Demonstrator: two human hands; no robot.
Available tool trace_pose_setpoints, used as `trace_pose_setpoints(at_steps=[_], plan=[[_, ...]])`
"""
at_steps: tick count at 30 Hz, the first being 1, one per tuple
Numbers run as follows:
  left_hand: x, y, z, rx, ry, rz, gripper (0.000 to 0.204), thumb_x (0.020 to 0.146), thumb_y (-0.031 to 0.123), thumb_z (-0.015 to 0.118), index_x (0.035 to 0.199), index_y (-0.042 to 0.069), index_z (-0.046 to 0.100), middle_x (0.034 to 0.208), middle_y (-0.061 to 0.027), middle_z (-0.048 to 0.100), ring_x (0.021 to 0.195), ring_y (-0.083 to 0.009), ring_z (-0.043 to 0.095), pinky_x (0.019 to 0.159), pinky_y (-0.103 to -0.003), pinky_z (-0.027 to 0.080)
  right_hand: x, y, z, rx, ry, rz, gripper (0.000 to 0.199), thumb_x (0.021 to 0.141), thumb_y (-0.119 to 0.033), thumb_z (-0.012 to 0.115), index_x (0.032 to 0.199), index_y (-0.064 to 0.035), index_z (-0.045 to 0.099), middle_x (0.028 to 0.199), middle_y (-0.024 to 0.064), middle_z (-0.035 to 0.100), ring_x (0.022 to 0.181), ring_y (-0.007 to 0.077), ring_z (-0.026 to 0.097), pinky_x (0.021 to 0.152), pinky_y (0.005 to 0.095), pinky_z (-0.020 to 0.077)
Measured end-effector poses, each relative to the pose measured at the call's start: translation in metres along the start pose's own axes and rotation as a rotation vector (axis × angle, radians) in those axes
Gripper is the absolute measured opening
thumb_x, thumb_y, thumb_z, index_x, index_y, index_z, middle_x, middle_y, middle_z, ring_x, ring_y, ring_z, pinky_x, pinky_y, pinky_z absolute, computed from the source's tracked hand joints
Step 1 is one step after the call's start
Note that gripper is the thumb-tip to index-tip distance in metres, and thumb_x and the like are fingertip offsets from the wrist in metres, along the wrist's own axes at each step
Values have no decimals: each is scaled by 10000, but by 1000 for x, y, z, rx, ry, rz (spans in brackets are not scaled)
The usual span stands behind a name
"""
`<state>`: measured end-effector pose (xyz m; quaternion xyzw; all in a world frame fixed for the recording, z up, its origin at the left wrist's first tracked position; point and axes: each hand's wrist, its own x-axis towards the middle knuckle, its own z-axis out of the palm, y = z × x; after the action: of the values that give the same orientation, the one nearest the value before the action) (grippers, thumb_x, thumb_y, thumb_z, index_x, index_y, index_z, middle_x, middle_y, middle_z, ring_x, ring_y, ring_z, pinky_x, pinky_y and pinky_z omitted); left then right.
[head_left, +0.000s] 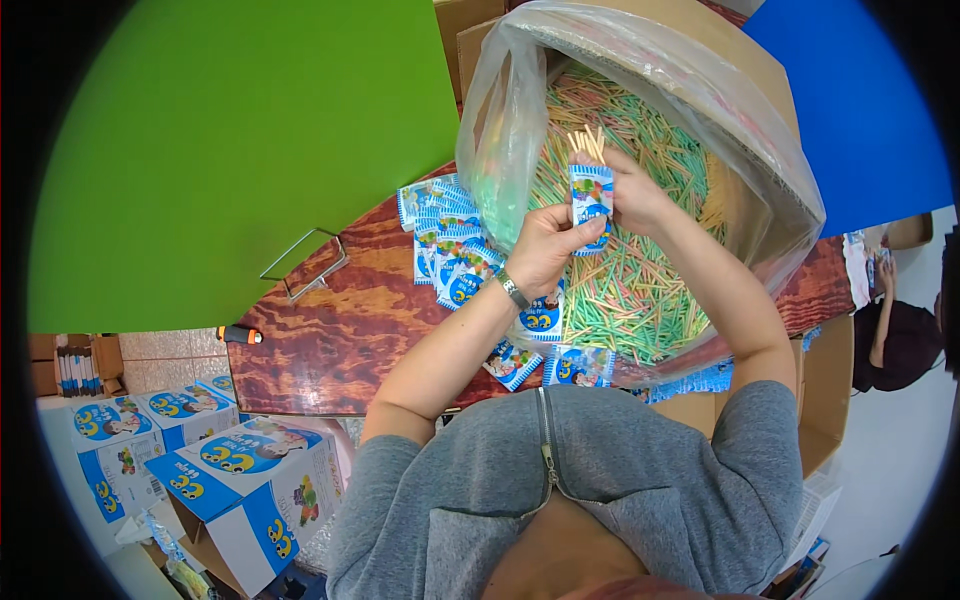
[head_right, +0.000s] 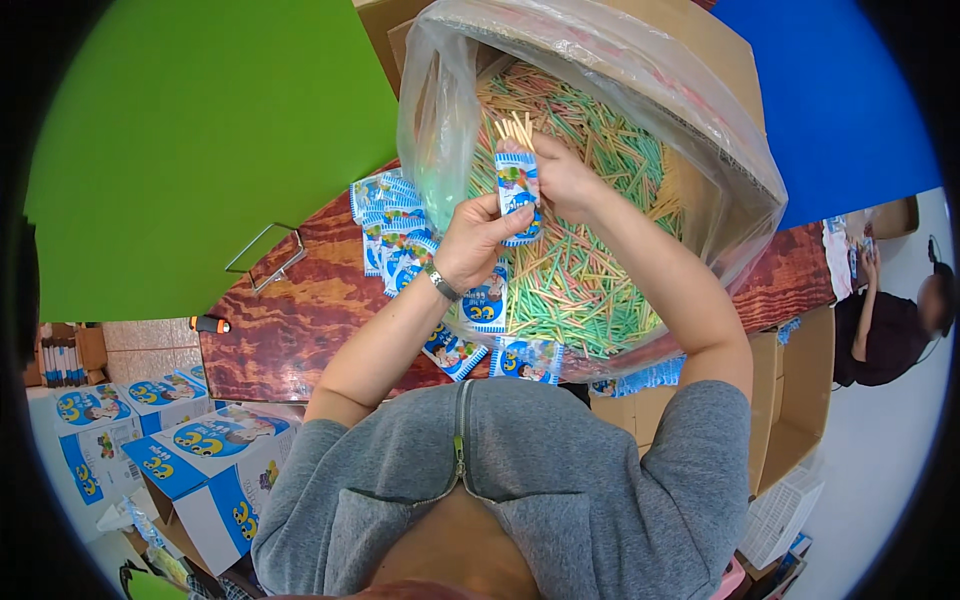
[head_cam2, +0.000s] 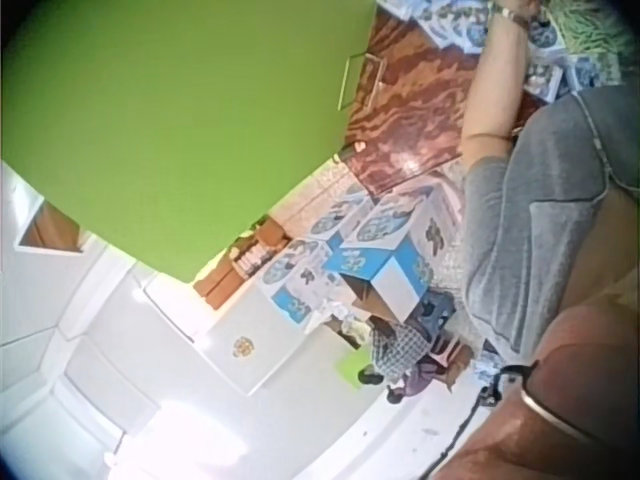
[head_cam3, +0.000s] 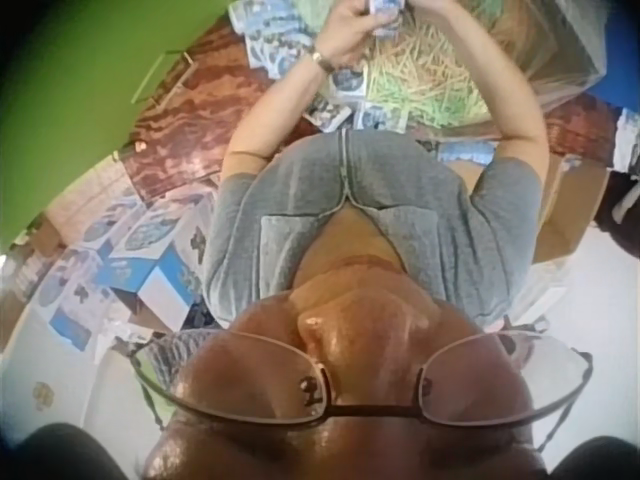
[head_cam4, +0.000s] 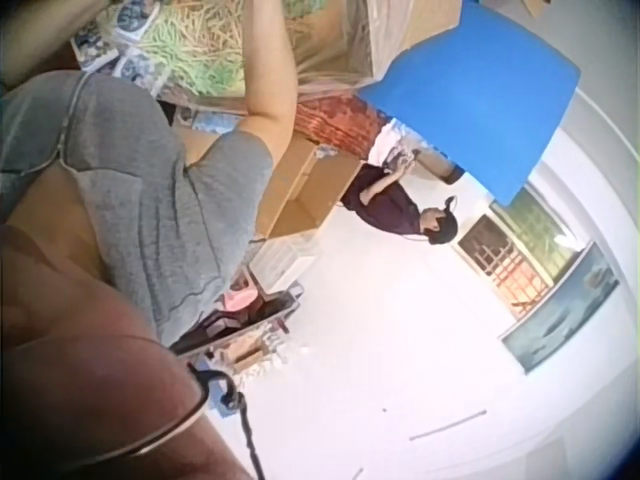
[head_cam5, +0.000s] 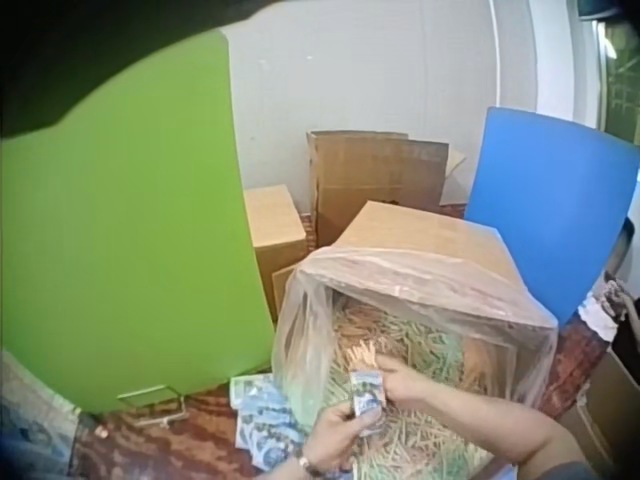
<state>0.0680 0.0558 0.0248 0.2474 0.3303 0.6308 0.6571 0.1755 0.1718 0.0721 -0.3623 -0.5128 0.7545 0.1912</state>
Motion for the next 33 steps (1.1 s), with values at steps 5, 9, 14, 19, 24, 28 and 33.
trace_pose_setpoints(at_steps=[5, 9, 14, 19, 24, 28, 33], plan=[[-4, 2, -8, -16, -27, 77, 177, 894, 95, 696, 1040, -2, 670, 957, -50, 695, 854, -107, 653, 774, -281, 545, 8, 5, -21, 335, 1, -142, 263, 1002, -282, 532, 1128, -52, 560, 986, 94, 659, 914, 205, 658, 802, 358, 545], [-9, 19, -6, -179, 25, 97, 192, 928, 137, 658, 1064, 2, 653, 1010, -66, 693, 885, -150, 678, 779, -317, 573, -10, 18, -15, 328, -17, -62, 227, 1025, -247, 480, 1135, -60, 548, 1017, 90, 655, 974, 195, 639, 863, 363, 517], [-4, 16, -8, -162, 19, -39, 201, 958, 175, 618, 1100, 33, 637, 1025, -57, 688, 917, -151, 675, 829, -366, 588, -22, 37, 23, 343, 10, -81, 250, 1035, -246, 464, 1155, -40, 542, 1055, 78, 640, 963, 165, 642, 814, 323, 543], [-5, 25, -6, -42, 34, -95, 211, 951, 193, 632, 1084, 31, 644, 1028, -58, 687, 907, -165, 682, 808, -366, 596, -19, 46, 20, 410, -52, -140, 246, 1025, -243, 491, 1142, -40, 567, 1052, 57, 643, 932, 147, 644, 797, 311, 549], [-19, 32, -2, 122, 118, 33, 178, 925, 162, 668, 1003, 3, 664, 924, -29, 687, 818, -95, 650, 719, -294, 579, -18, 31, 8, 438, 32, -247, 276, 1016, -256, 508, 1216, -68, 532, 1087, 42, 625, 974, 169, 630, 830, 349, 545], [-26, 34, -29, 574, 229, 275, 185, 898, 178, 705, 913, -1, 662, 834, -15, 682, 710, -48, 611, 597, -237, 529, -30, 3, -11, 326, -95, -164, 298, 1018, -256, 509, 1260, -81, 504, 899, -14, 547, 824, 112, 580, 729, 276, 513], [-21, 26, -43, 681, 309, 370, 225, 871, 204, 737, 827, -2, 658, 787, -34, 679, 639, -56, 603, 548, -223, 498, -34, -14, -14, -29, -293, -10, 279, 1024, -297, 495, 1188, -72, 515, 905, -10, 563, 841, 88, 581, 683, 230, 492]])
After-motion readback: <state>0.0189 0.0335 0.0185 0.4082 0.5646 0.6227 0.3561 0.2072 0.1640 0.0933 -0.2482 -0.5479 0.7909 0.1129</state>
